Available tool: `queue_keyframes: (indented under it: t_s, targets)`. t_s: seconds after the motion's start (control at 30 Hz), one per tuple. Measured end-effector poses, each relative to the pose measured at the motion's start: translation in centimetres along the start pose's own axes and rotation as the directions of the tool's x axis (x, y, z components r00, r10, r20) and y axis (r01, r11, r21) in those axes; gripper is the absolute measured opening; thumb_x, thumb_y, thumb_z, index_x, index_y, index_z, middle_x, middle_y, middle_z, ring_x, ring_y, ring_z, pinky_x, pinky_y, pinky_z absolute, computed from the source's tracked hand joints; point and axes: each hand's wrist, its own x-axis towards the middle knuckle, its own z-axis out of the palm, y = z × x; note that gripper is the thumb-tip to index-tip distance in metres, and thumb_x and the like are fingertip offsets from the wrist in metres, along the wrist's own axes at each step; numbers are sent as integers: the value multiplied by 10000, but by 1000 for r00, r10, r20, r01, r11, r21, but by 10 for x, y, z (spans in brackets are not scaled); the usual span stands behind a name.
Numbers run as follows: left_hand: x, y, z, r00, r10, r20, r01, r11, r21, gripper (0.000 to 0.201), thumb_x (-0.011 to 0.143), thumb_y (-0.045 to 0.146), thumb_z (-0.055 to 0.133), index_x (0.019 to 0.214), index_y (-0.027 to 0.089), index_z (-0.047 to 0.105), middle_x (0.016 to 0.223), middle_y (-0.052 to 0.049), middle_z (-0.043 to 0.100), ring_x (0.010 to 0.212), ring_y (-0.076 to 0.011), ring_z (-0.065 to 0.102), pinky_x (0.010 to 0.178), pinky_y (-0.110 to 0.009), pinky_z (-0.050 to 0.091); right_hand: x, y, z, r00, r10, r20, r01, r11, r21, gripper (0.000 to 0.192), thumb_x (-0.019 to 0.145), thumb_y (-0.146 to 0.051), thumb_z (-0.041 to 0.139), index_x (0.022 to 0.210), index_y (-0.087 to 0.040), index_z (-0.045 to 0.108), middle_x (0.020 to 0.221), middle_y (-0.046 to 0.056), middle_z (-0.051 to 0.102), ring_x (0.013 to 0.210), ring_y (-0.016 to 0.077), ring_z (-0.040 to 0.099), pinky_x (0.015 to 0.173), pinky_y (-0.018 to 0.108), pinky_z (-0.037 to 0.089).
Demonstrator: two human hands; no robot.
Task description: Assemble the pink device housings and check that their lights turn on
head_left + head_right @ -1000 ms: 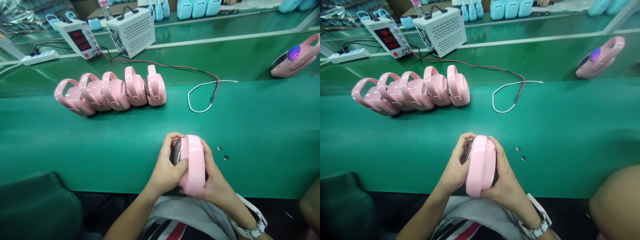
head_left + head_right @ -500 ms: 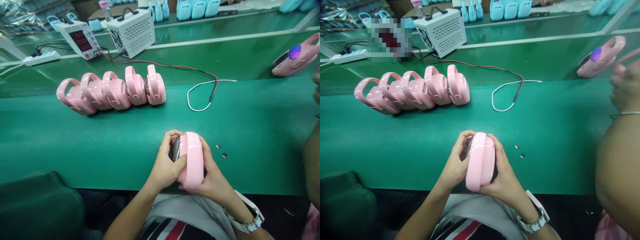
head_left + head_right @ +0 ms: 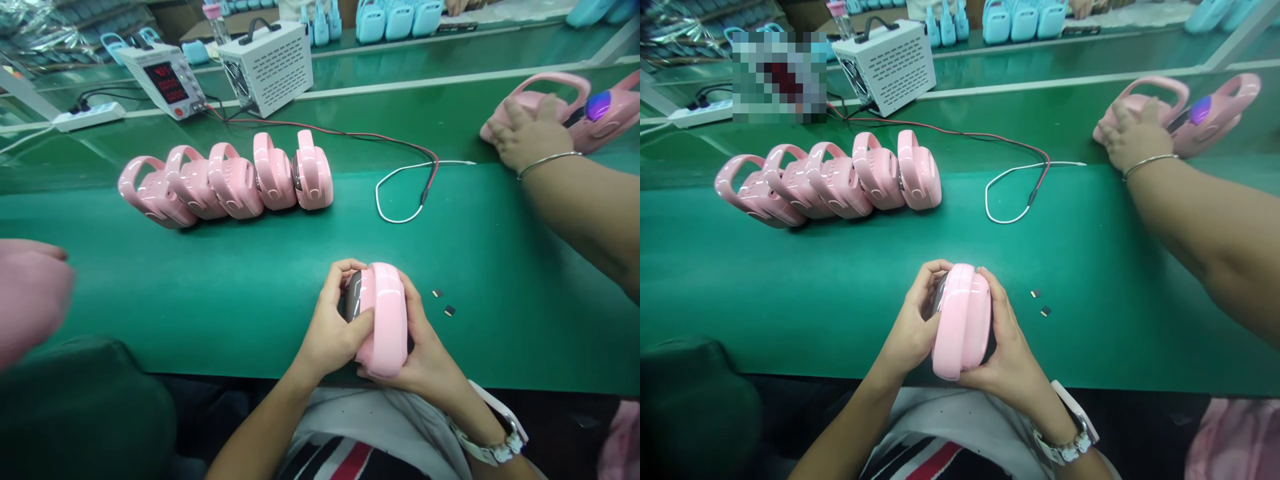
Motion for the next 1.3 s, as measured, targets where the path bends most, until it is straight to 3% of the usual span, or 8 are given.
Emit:
queue_keyframes:
  t_s: [0.73, 1.3]
  targets:
    - [2, -3, 0, 1000, 11, -9, -11, 1000, -9, 420, 748, 185, 669, 1137, 219, 515, 1139, -45, 585, 1099, -221, 557, 948, -307, 412, 1, 2, 0, 1000, -26, -4, 26, 1000, -4, 1228, 610, -400, 917, 1578, -322, 166, 1652, 133, 281, 1484, 383, 363, 1193, 564, 351]
    - [1, -4, 0, 1000, 27, -9, -27, 1000, -13, 416, 749, 168, 640, 1142, 206, 512, 1140, -53, 570, 1082, -224, 542, 940, -324, 405, 1, 3, 1, 1000, -15, -10, 16, 1000, 9, 1236, 596, -363, 926, 1572, -370, 168, 1645, 104, 298, 1459, 379, 397, 1173, 560, 379]
